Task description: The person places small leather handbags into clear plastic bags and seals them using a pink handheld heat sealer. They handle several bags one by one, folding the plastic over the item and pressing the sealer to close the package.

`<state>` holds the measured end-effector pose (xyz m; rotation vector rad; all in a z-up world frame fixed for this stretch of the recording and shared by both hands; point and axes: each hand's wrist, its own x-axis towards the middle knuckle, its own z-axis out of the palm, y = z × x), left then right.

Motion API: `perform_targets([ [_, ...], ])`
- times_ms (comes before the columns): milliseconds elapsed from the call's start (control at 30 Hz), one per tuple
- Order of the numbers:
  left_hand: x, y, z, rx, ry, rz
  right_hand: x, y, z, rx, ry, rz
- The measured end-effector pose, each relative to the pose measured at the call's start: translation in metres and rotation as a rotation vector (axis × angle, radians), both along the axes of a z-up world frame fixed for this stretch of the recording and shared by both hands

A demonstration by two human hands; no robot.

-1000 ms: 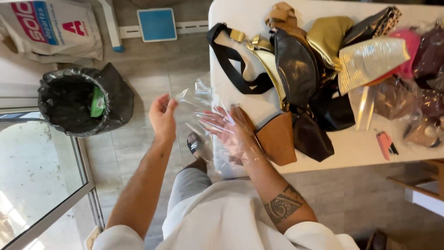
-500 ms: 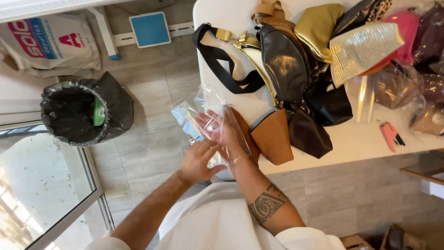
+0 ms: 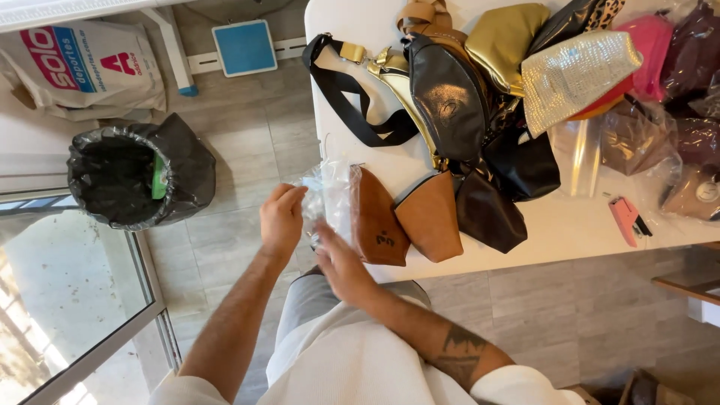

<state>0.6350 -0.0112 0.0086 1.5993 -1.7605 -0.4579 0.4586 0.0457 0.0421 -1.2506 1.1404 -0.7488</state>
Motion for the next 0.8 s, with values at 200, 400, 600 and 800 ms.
perform_targets([
  [200,0.008,0.015,0.017,0.087,0.113,0.151,-0.064,-0.06,-0.028,-0.341,0.27,-0.142],
  [400,0.007,0.016,0.033,0.164,0.014,0.163,-0.067,-0.151,-0.075,-0.011,1.039,0.386],
  [600,0.007,0.007,0.022,0.226,-0.13,0.198,-0.072,-0.15,-0.123,0.101,0.955,0.314],
  [800,-0.002,0.001,0.024,0.226,-0.257,0.225,-0.039,-0.126,-0.017,0.022,1.128,0.426],
])
